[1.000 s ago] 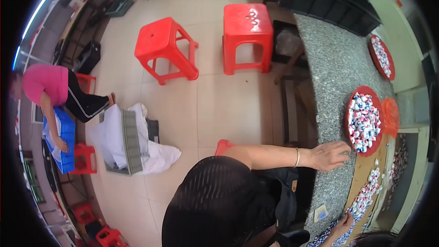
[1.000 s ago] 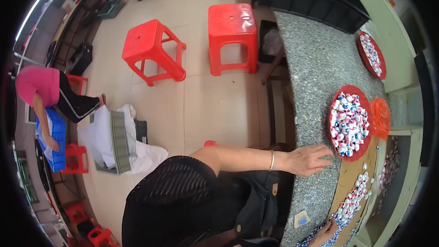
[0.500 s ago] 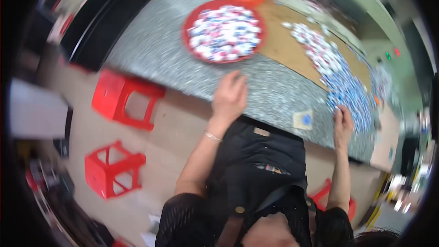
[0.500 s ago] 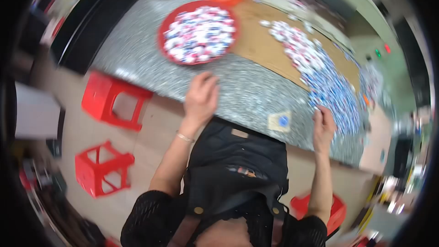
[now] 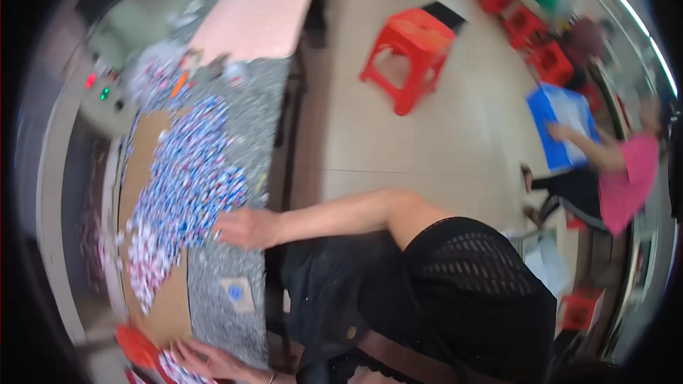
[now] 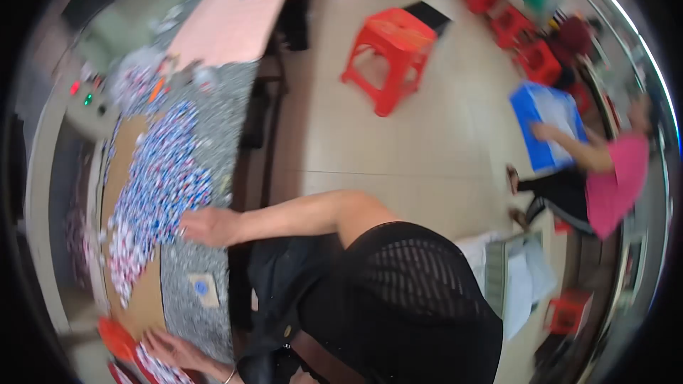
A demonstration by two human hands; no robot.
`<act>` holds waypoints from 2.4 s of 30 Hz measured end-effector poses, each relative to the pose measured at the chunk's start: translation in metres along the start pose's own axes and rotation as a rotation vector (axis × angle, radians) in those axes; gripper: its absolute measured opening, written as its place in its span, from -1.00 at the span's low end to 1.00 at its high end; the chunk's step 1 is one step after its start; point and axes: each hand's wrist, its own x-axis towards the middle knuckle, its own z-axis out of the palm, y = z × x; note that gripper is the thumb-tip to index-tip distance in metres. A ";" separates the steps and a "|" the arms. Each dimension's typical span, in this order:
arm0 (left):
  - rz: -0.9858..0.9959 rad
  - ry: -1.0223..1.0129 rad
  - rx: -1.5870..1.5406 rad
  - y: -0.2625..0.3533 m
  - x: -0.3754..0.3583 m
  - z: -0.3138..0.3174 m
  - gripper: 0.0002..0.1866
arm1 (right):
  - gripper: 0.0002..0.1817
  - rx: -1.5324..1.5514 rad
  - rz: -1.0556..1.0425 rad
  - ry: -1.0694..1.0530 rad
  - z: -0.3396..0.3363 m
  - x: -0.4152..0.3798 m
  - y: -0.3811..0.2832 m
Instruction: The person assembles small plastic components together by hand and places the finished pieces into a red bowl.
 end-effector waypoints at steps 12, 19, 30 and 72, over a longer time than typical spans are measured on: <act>-0.273 -0.035 -0.342 0.027 0.023 0.087 -0.74 | -0.87 0.048 0.031 0.013 0.010 0.002 -0.003; -0.329 -0.068 -0.369 0.020 0.010 0.096 -0.73 | -0.86 0.023 0.034 -0.055 0.009 0.003 -0.004; -0.329 -0.098 -0.370 0.008 0.012 0.097 -0.73 | -0.85 0.009 0.025 -0.008 0.017 0.000 0.000; -0.474 -0.123 -0.396 0.003 -0.002 0.104 -0.71 | -0.87 0.046 0.013 -0.017 0.008 0.003 -0.007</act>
